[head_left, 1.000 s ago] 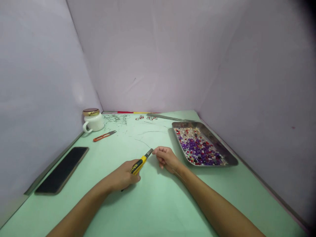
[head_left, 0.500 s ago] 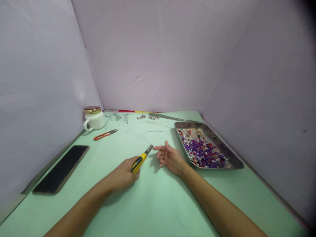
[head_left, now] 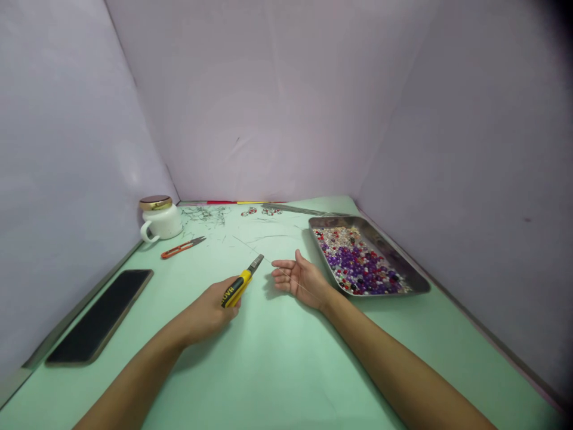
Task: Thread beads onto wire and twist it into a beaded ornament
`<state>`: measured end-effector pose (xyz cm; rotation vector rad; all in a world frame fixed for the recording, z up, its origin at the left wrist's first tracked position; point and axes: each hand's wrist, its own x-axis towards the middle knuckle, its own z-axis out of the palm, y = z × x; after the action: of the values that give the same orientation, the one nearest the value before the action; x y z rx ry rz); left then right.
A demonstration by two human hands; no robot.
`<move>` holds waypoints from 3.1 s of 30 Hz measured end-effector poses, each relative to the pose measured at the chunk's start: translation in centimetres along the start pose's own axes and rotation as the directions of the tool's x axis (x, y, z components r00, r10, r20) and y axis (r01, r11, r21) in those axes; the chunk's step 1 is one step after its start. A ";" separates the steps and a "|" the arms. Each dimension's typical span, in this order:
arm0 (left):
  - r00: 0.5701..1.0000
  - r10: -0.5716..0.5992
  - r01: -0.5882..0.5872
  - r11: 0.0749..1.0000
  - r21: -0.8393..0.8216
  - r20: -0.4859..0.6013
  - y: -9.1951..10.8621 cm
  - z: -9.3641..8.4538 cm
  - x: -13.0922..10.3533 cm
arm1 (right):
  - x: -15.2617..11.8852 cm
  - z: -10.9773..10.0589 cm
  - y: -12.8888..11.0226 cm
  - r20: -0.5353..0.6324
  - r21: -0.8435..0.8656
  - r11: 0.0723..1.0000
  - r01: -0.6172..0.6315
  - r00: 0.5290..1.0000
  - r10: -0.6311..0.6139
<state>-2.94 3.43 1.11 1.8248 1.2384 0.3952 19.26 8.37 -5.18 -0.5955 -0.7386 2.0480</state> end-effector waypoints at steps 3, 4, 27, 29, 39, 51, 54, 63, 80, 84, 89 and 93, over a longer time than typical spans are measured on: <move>1.000 -0.004 0.004 1.000 0.015 0.000 -0.1 0.0 0.1 | -0.1 0.3 0.1 -0.003 -0.052 0.999 -0.011 1.000 0.011; 1.000 -0.002 0.002 1.000 0.018 0.003 -0.1 0.0 0.2 | -0.2 0.4 0.1 -0.002 -0.086 0.996 -0.009 1.000 0.008; 0.998 -0.020 0.019 1.000 0.007 0.055 0.1 0.7 0.1 | -0.6 1.2 1.1 -0.101 -0.435 0.897 0.082 0.985 -0.139; 0.996 -0.048 0.050 0.998 -0.028 0.069 0.1 0.6 0.1 | -0.7 1.2 1.0 -0.097 -0.431 0.898 0.087 0.985 -0.142; 0.998 -0.046 0.049 0.997 -0.053 0.052 -0.3 0.1 0.2 | -0.8 1.5 0.9 -0.059 -0.411 0.905 0.108 0.988 -0.144; 0.999 0.008 -0.010 0.999 0.037 0.049 -0.2 0.2 0.0 | -0.7 1.6 1.2 -0.141 -0.429 0.897 0.106 0.973 -0.182; 0.996 -0.026 0.024 1.000 0.020 0.087 -0.2 0.2 0.1 | -0.6 1.7 1.3 -0.164 -0.448 0.889 0.098 0.968 -0.189; 0.989 0.001 0.005 0.999 -0.042 0.145 0.2 -0.1 -0.2 | -0.6 1.9 1.4 -0.193 -0.457 0.886 0.078 0.964 -0.185; 0.979 -0.084 0.108 0.987 -0.122 0.186 0.7 -0.2 -0.2 | -0.6 2.3 1.1 -0.216 -0.466 0.882 0.064 0.959 -0.184; 0.979 -0.088 0.114 0.984 -0.136 0.185 1.0 -0.2 -0.3 | -0.6 2.2 1.2 -0.214 -0.473 0.878 0.068 0.958 -0.189; 0.980 -0.068 0.094 0.986 -0.136 0.189 1.1 -0.2 -0.2 | -0.6 2.2 1.2 -0.206 -0.476 0.876 0.074 0.959 -0.193; 0.980 -0.073 0.095 0.989 -0.113 0.185 0.8 0.0 -0.1 | -0.5 2.2 1.3 -0.197 -0.476 0.876 0.080 0.961 -0.195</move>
<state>-2.52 3.26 1.83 1.6600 1.1373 0.2466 17.41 6.71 -4.42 -1.0117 -1.1027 1.6278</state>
